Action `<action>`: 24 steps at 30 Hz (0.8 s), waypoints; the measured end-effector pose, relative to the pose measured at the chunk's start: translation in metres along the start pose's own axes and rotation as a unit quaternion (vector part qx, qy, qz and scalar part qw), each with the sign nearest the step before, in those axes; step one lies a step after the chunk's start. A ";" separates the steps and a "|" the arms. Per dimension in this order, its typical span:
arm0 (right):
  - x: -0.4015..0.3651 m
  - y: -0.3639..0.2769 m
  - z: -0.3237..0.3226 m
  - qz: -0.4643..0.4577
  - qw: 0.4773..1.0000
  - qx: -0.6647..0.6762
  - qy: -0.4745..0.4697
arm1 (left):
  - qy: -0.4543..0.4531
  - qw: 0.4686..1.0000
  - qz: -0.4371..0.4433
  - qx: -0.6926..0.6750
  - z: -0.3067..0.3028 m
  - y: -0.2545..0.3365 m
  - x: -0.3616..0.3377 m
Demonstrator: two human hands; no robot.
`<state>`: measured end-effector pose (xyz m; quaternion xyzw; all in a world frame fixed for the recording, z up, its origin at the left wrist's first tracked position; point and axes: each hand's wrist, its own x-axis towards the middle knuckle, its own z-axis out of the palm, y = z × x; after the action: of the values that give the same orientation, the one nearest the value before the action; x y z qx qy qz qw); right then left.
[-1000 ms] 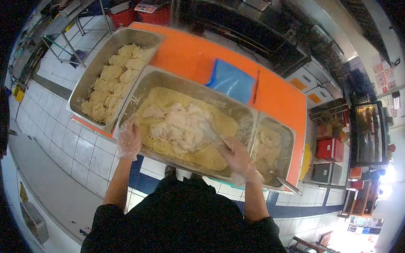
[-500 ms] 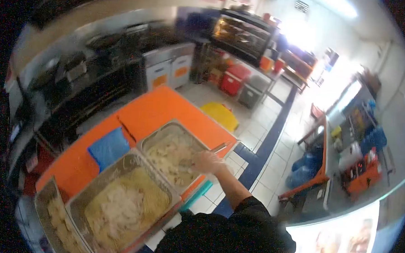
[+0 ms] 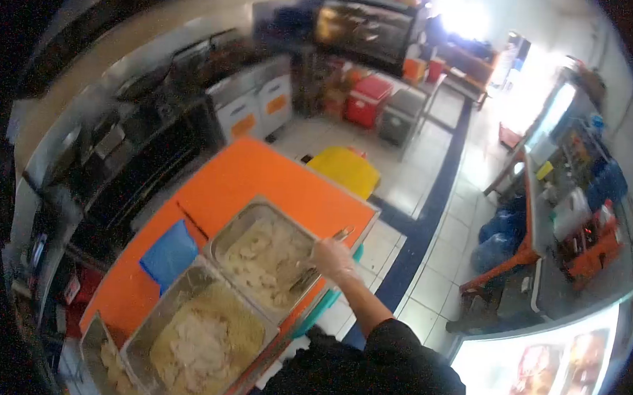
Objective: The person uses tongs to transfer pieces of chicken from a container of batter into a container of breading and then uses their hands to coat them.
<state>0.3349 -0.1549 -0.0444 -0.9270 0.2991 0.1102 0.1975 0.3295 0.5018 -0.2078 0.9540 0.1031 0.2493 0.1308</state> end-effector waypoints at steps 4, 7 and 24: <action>-0.023 0.000 -0.014 -0.031 0.989 0.037 0.140 | -0.012 0.989 -0.080 -0.124 -0.033 0.075 0.035; -0.026 -0.004 -0.027 -0.074 0.965 0.038 0.249 | -0.029 0.953 -0.121 -0.275 -0.044 0.130 0.051; -0.082 -0.145 0.090 -0.479 0.783 0.263 -0.298 | -0.386 0.690 -0.134 -0.597 -0.002 0.342 -0.015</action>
<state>0.3483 0.0332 -0.0549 -0.7839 -0.2394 0.1890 0.5407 0.3606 0.1750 -0.1100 0.6629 -0.0007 -0.1520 0.7331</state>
